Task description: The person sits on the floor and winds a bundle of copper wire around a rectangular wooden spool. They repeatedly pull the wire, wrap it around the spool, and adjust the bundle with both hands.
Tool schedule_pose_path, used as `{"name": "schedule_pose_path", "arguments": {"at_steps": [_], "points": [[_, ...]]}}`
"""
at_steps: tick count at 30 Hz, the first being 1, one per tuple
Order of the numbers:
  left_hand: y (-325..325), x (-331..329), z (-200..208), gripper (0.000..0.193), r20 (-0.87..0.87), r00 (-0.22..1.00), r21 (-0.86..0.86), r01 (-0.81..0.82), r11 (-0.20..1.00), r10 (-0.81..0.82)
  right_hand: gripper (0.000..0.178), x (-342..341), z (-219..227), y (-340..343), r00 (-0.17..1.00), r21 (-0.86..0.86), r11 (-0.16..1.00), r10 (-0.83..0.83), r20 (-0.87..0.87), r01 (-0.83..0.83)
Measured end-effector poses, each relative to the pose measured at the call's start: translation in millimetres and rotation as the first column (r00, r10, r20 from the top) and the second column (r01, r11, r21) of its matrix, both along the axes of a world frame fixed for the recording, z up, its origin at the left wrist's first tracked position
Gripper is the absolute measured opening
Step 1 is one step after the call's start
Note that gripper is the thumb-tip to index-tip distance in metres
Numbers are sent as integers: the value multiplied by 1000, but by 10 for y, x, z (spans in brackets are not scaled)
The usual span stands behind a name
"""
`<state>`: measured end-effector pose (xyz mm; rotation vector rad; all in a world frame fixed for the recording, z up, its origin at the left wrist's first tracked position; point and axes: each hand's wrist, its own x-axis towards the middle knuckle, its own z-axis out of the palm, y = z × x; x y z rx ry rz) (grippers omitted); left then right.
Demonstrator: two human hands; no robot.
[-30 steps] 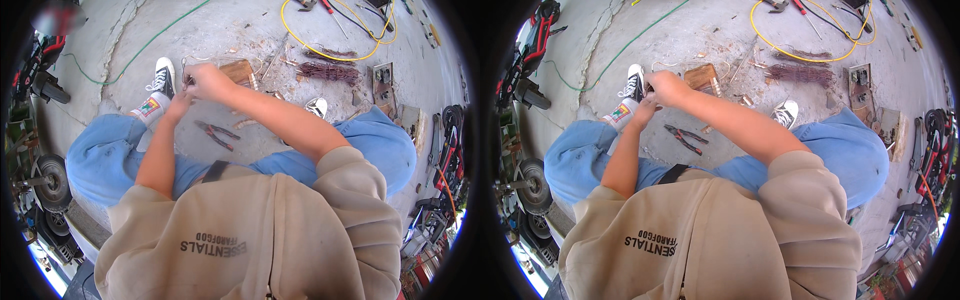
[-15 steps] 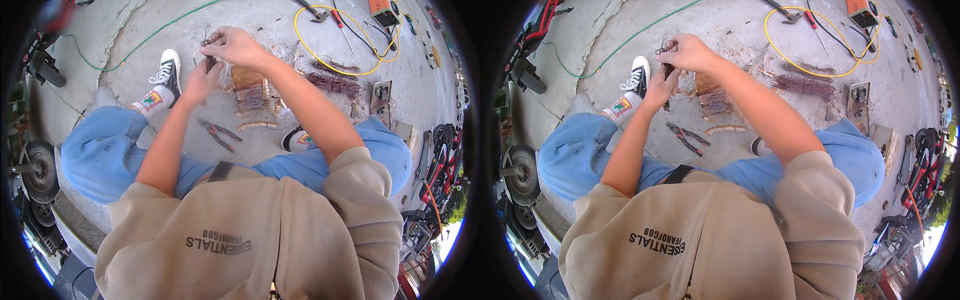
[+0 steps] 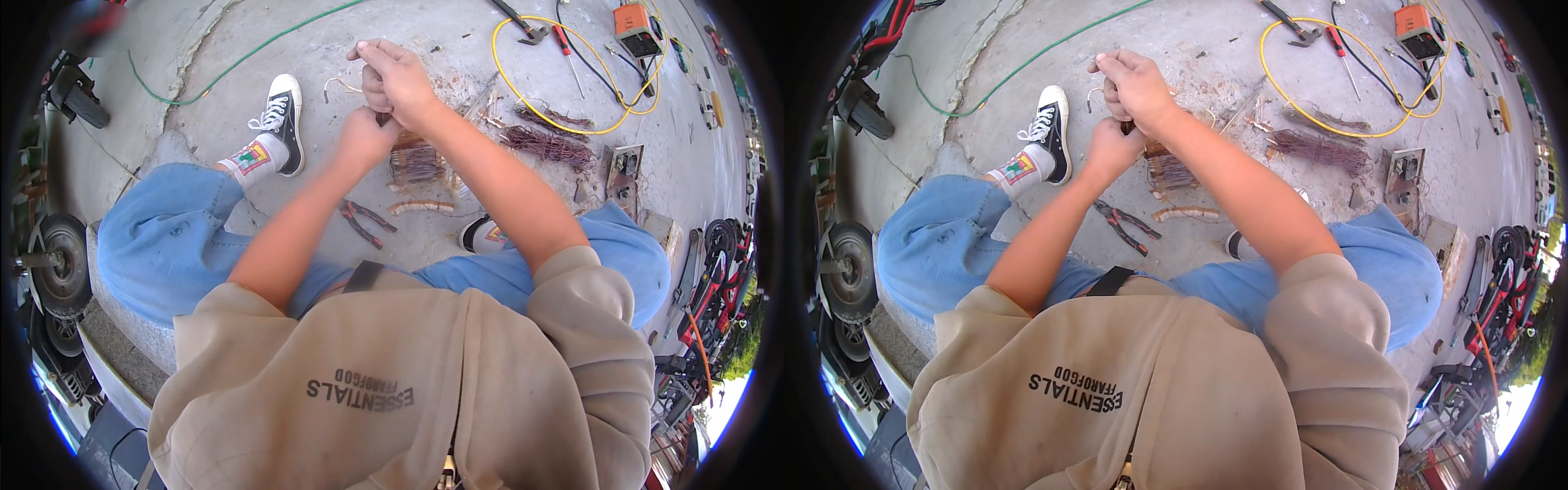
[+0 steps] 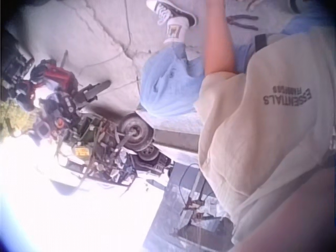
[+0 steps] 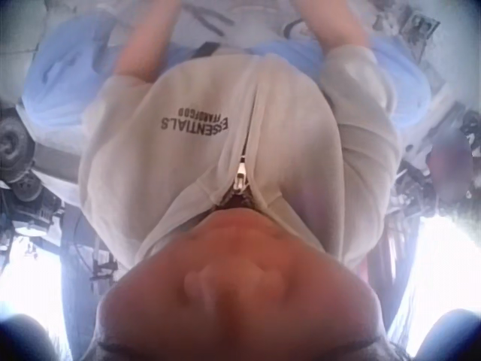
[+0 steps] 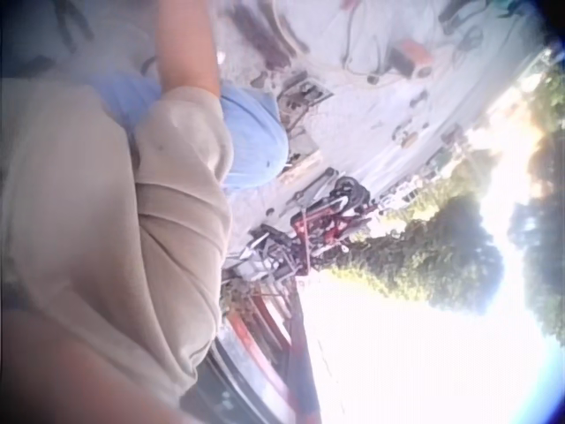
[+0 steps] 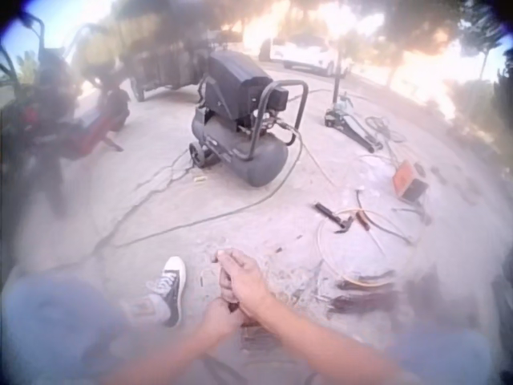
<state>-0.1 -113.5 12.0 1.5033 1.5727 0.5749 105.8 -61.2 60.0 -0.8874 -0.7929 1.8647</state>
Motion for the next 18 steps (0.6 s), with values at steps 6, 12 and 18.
{"name": "schedule_pose_path", "arguments": {"at_steps": [6, 12, 18], "points": [[-47, -100, -42, 34, -42, 997, 176, 76, 982, -70, 20, -206, 63, -67, 966, -89, 966, -231, 121, 242], [-58, -365, -57, 42, 548, 835, -277, 236, 931, -49, 67, 137, -279, 214, 953, -183, 937, -303, 1, 298], [-82, -231, -37, 34, 656, 753, -341, 226, 912, 58, 115, 193, -402, 233, 919, 44, 920, -385, -83, 390]]}}
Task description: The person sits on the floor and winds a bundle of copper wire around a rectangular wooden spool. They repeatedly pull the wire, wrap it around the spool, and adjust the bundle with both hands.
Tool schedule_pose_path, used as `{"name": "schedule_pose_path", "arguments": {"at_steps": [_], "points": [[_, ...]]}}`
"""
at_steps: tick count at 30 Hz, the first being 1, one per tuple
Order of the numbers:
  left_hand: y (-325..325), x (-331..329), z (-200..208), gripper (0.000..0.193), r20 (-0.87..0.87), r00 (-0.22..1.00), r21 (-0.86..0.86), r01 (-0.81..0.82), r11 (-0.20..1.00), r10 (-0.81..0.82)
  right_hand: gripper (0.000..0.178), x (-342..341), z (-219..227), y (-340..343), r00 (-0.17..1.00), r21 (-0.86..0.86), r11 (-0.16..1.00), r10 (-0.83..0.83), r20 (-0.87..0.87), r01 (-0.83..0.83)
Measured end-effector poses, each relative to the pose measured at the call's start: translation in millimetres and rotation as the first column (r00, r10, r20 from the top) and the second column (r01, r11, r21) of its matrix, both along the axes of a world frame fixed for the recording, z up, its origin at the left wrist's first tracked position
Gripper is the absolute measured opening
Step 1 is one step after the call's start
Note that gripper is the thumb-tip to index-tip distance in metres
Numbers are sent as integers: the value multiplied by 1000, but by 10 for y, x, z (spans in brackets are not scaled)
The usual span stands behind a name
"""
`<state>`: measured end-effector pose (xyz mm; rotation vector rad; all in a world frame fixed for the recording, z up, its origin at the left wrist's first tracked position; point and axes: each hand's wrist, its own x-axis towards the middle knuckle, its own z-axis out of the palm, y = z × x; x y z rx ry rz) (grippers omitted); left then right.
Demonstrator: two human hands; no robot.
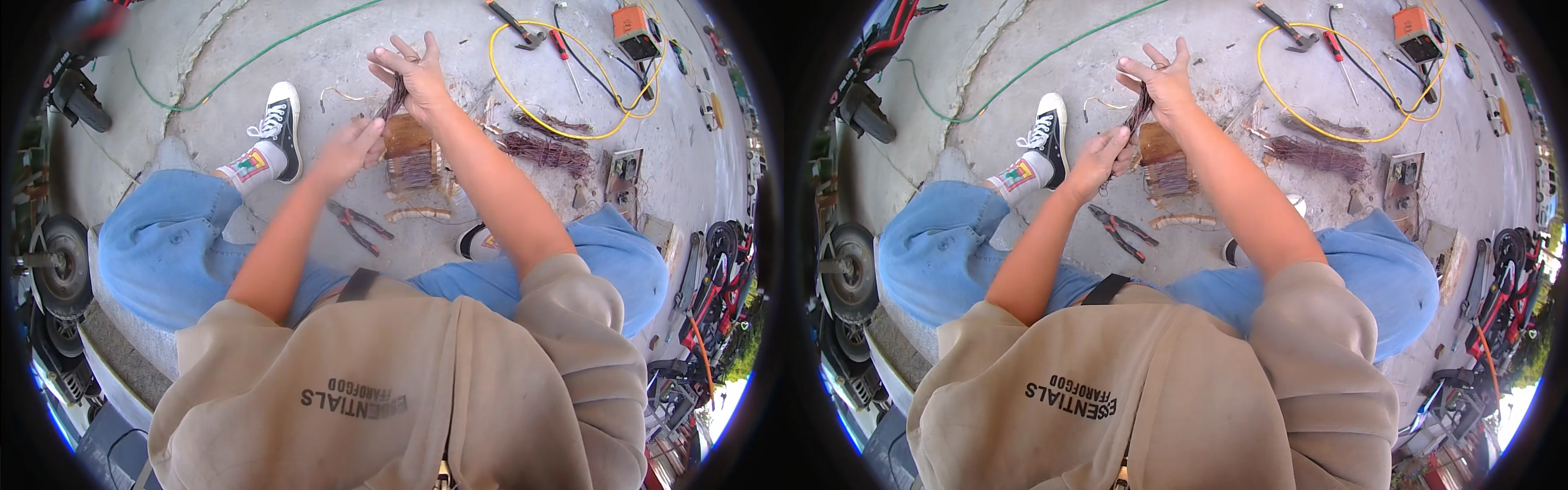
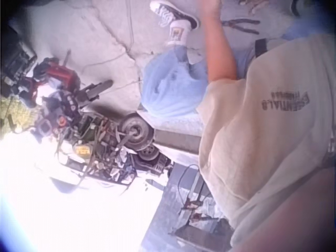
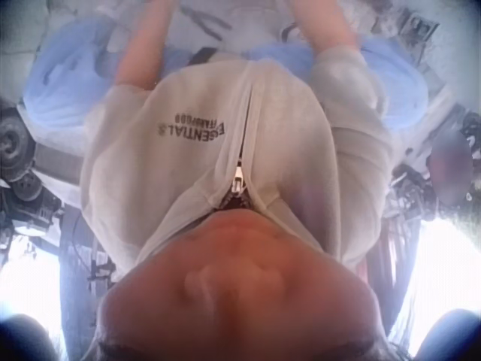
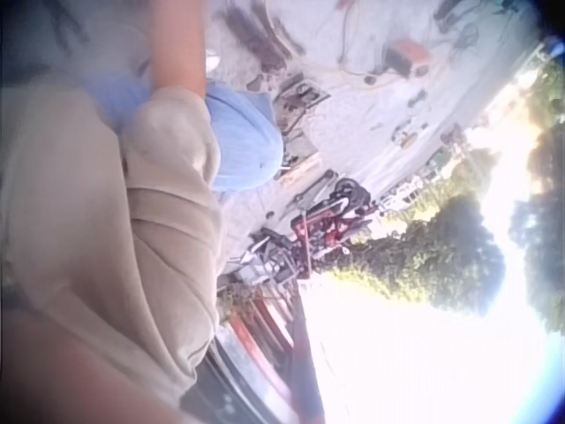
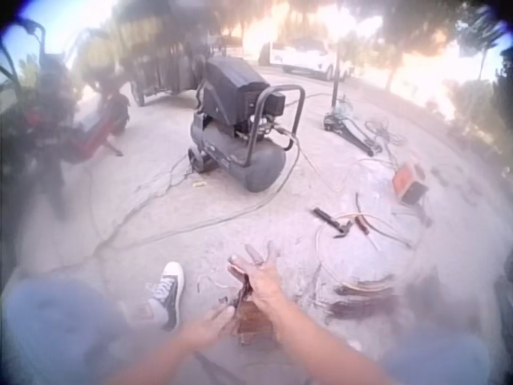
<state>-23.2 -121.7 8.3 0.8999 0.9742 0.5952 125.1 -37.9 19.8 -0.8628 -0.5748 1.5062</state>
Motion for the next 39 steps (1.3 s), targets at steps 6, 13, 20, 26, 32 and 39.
{"name": "schedule_pose_path", "arguments": {"at_steps": [6, 13, 20, 26, 32, 39], "points": [[-26, 72, 2, 30, 50, 996, -84, -63, 994, 67, 108, 162, -182, 18, 949, -223, 959, -226, -219, 177], [-74, 104, -263, 41, -447, 894, 400, 210, 892, -9, 39, 167, 113, -12, 941, -188, 925, 338, 10, -330], [-168, 227, -135, 41, -852, 514, 349, 412, 842, 102, 46, -33, -103, -130, 945, -241, 956, -88, 316, 170], [-257, -102, -379, 44, -651, 716, 490, 145, 859, 250, 46, -46, -579, 52, 799, -97, 987, -43, 599, 125], [-411, -920, -1133, 46, -495, 835, -156, 188, 970, -242, 35, 612, -599, 98, 791, -350, 936, 184, 583, 40], [-302, -843, -1110, 40, -552, 731, -105, 416, 903, -401, 26, 1082, -1193, -177, 724, -516, 856, 375, 579, -30]]}}
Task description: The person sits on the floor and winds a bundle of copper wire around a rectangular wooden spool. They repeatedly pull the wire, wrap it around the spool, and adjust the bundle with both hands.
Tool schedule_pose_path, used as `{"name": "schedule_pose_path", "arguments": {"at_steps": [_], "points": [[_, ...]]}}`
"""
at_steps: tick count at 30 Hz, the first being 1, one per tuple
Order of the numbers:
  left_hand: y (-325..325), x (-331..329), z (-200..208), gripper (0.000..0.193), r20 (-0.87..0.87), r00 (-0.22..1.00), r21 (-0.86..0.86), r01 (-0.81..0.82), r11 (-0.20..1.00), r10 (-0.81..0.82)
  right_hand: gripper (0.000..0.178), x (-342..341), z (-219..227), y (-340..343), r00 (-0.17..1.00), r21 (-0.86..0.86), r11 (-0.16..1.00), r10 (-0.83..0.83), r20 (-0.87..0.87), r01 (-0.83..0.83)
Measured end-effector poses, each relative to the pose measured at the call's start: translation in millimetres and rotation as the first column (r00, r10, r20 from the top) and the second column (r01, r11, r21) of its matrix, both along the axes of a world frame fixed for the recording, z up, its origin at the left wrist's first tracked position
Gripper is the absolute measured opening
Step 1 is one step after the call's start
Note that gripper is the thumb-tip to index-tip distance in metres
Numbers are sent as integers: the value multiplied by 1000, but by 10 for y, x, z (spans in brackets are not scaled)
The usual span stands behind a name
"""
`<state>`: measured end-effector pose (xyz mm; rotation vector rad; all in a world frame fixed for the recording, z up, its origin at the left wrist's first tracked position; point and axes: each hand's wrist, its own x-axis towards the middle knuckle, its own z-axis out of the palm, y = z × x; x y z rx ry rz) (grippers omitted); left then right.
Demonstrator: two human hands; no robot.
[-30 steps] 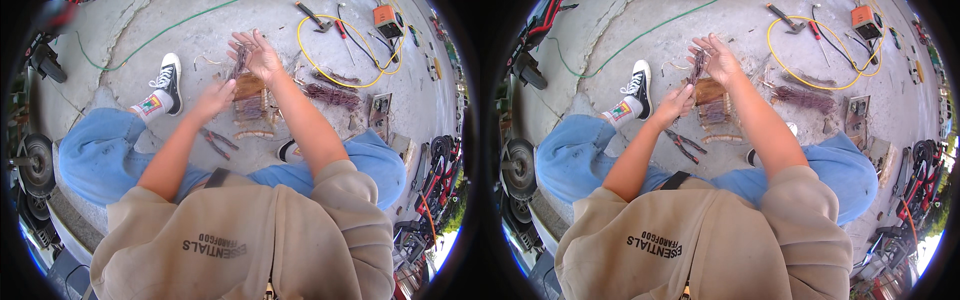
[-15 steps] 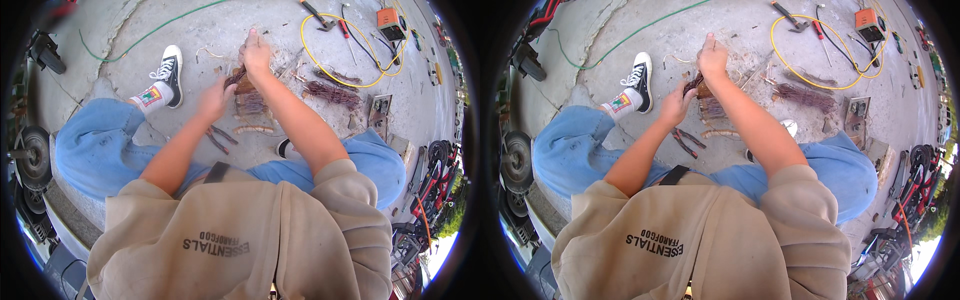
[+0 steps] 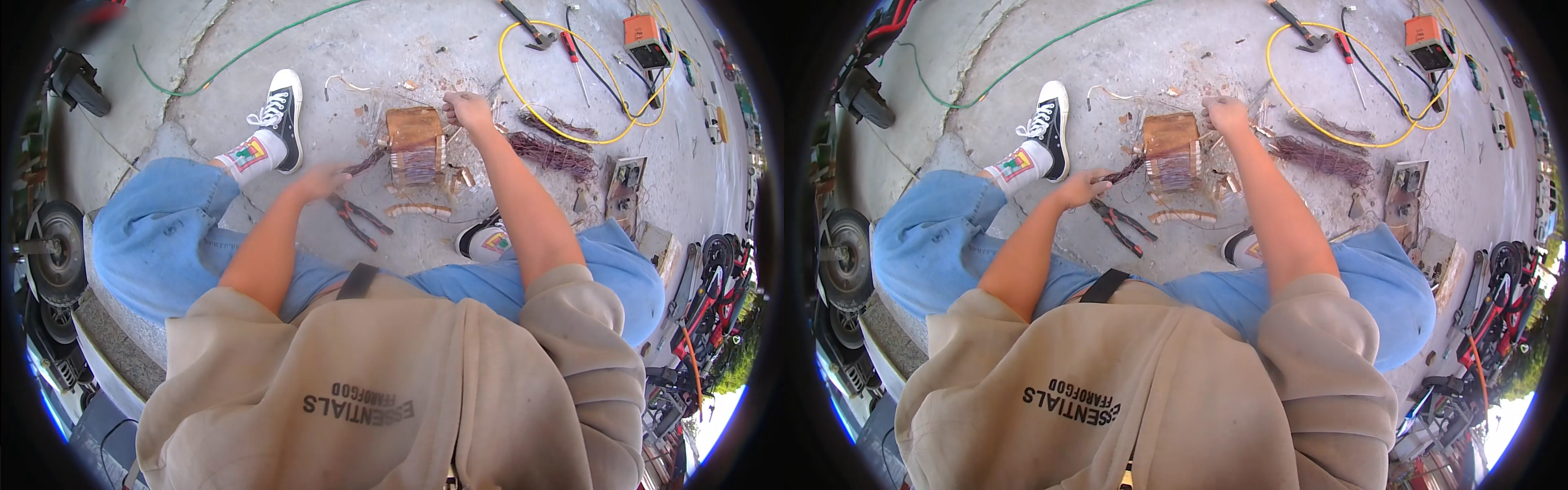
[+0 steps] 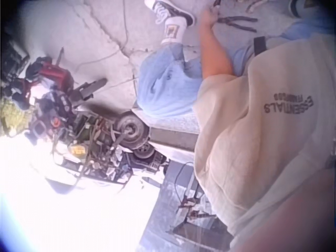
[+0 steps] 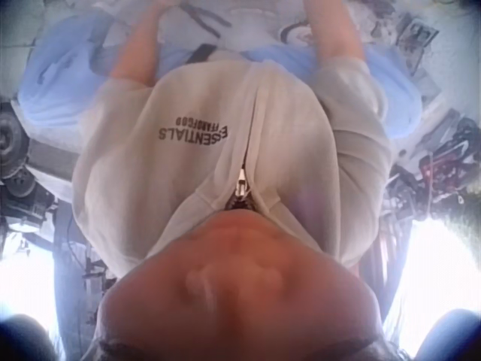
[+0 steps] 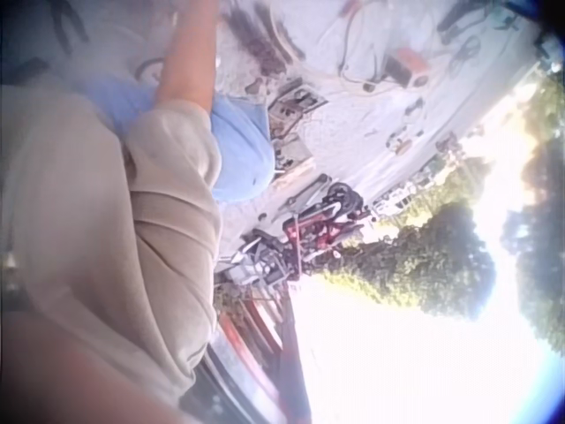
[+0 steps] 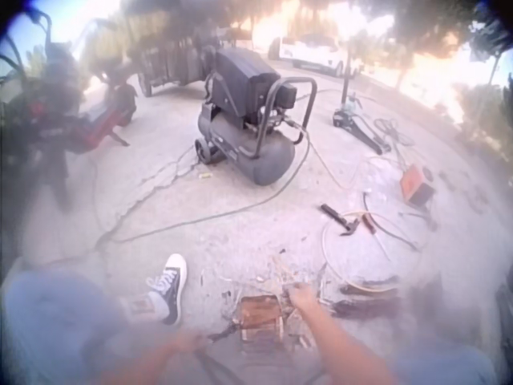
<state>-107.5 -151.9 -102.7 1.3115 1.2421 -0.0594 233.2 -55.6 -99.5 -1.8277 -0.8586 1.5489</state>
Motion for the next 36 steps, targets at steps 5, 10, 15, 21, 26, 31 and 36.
{"name": "schedule_pose_path", "arguments": {"at_steps": [5, 10, 15, 21, 26, 31, 36], "points": [[151, 334, 185, 33, -159, 959, 425, 281, 860, -235, 25, 114, -74, -352, 952, -210, 931, 277, -129, -299], [265, 743, 240, 29, -233, 949, 406, 294, 865, -213, 33, 18, 32, -609, 940, -259, 938, 148, -306, -232], [342, 782, -46, 32, -68, 998, 178, -8, 984, 20, 27, 128, -281, -605, 919, -171, 933, 258, -298, -318], [399, 713, 102, 17, 60, 998, 174, -45, 984, 35, 27, -53, -329, -620, 964, -116, 963, 226, -139, -242], [400, 853, -299, 12, 85, 979, 116, -196, 974, 187, 20, 26, -276, -629, 941, -130, 977, 121, -316, -169], [401, 857, -684, 19, 18, 989, 212, -146, 966, 145, 16, 4, -204, -719, 962, -157, 986, 19, -272, -64], [363, 912, -463, 16, 171, 931, 26, -331, 943, 322, 12, -15, -201, -684, 991, -173, 982, -94, -97, 76]]}}
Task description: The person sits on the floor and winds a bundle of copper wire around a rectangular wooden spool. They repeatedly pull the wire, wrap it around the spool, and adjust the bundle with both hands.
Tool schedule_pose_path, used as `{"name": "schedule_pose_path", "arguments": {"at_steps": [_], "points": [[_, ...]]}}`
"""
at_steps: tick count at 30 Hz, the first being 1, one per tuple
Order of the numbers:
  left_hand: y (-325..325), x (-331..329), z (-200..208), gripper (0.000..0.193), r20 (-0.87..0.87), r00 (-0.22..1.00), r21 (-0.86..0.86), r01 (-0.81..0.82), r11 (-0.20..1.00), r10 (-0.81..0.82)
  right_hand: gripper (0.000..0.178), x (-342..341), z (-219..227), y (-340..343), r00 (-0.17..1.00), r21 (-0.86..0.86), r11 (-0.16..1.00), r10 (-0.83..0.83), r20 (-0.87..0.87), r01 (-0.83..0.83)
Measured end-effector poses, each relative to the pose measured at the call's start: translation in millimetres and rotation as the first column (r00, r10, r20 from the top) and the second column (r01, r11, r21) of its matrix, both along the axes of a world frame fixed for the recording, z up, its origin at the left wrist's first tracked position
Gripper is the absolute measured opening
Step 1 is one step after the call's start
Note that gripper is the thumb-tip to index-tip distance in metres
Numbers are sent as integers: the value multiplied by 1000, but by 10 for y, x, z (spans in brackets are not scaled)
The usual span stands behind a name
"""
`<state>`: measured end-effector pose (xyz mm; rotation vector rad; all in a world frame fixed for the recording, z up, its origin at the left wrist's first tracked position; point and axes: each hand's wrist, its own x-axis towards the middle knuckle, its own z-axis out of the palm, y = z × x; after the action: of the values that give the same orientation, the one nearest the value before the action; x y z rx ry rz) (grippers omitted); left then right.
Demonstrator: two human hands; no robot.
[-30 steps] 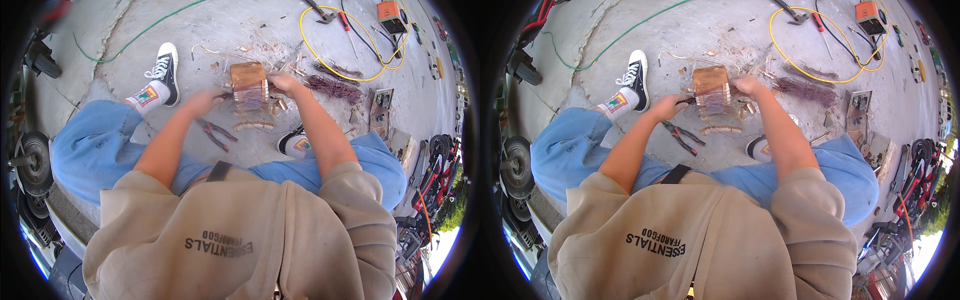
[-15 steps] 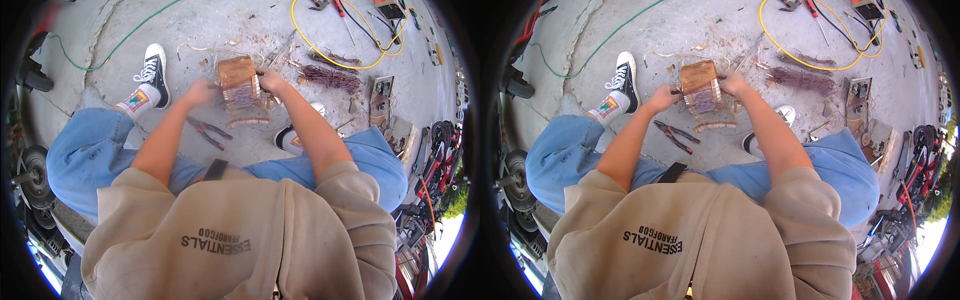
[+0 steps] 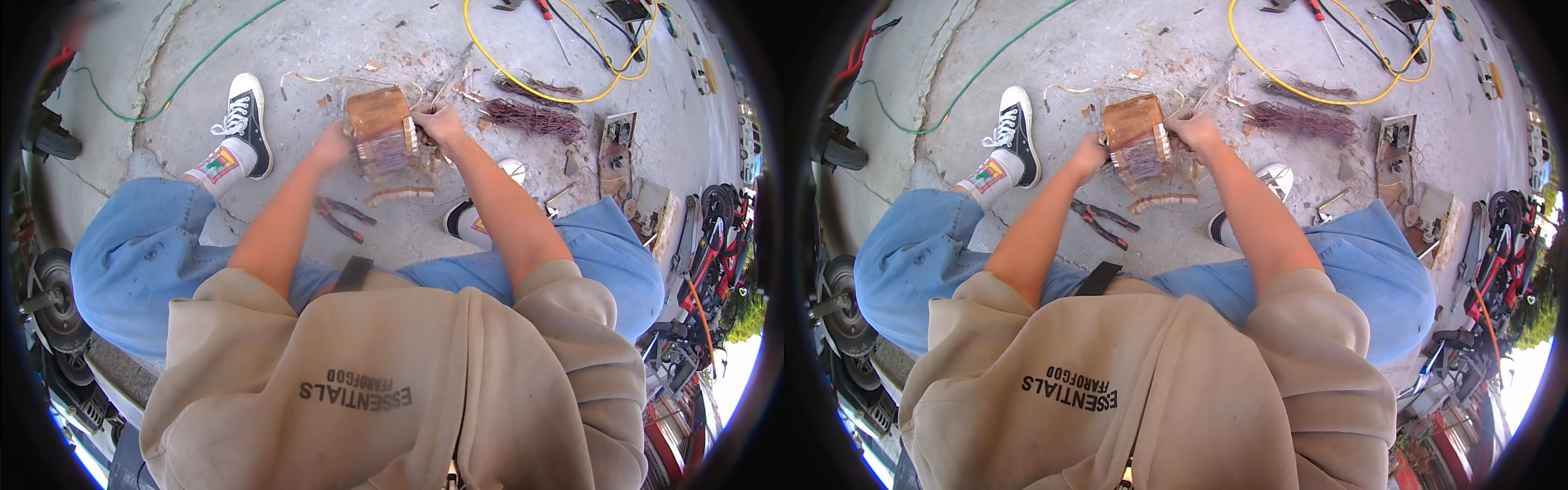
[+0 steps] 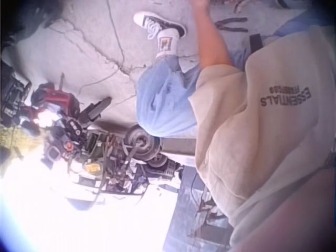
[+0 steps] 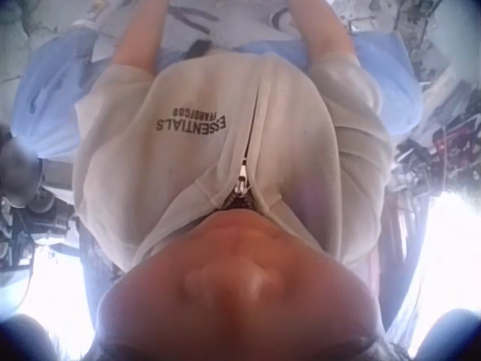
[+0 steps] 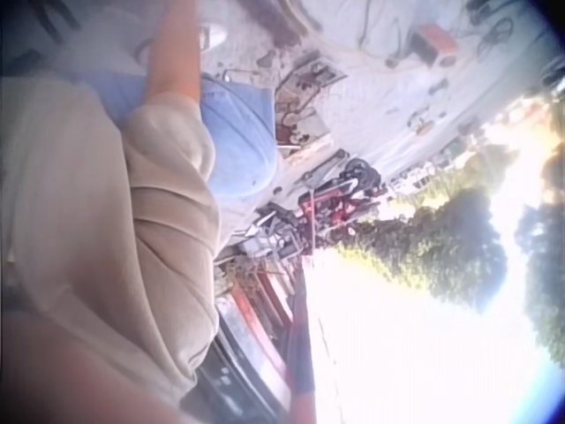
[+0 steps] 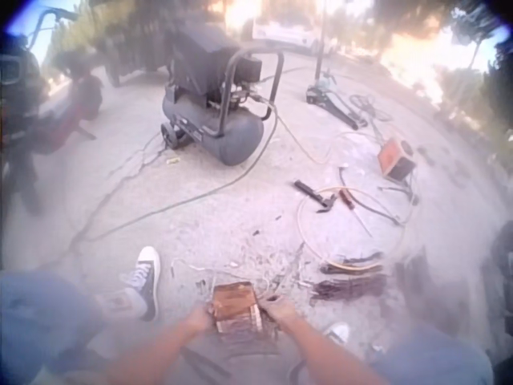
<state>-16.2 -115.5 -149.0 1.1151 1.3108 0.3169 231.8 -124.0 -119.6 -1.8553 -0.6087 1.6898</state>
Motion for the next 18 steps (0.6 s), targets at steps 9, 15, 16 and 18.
{"name": "schedule_pose_path", "arguments": {"at_steps": [9, 15, 16, 18], "points": [[388, -178, 659, 39, -7, 954, 263, -289, 921, 301, 18, 1290, 831, 306, 807, 297, 820, -555, 202, 489], [281, 668, 1580, 66, -339, 921, 722, 385, 575, -192, 13, 1194, 2182, 665, 842, 788, 610, -465, 272, 82], [263, 834, 1633, 63, -265, 933, 722, 359, 592, -244, 12, 1193, 2523, 664, 838, 831, 554, -479, 261, 58], [268, 925, 1619, 58, -168, 946, 694, 314, 648, -279, 7, 636, 3112, 610, 838, 906, 422, -480, 258, -37]]}}
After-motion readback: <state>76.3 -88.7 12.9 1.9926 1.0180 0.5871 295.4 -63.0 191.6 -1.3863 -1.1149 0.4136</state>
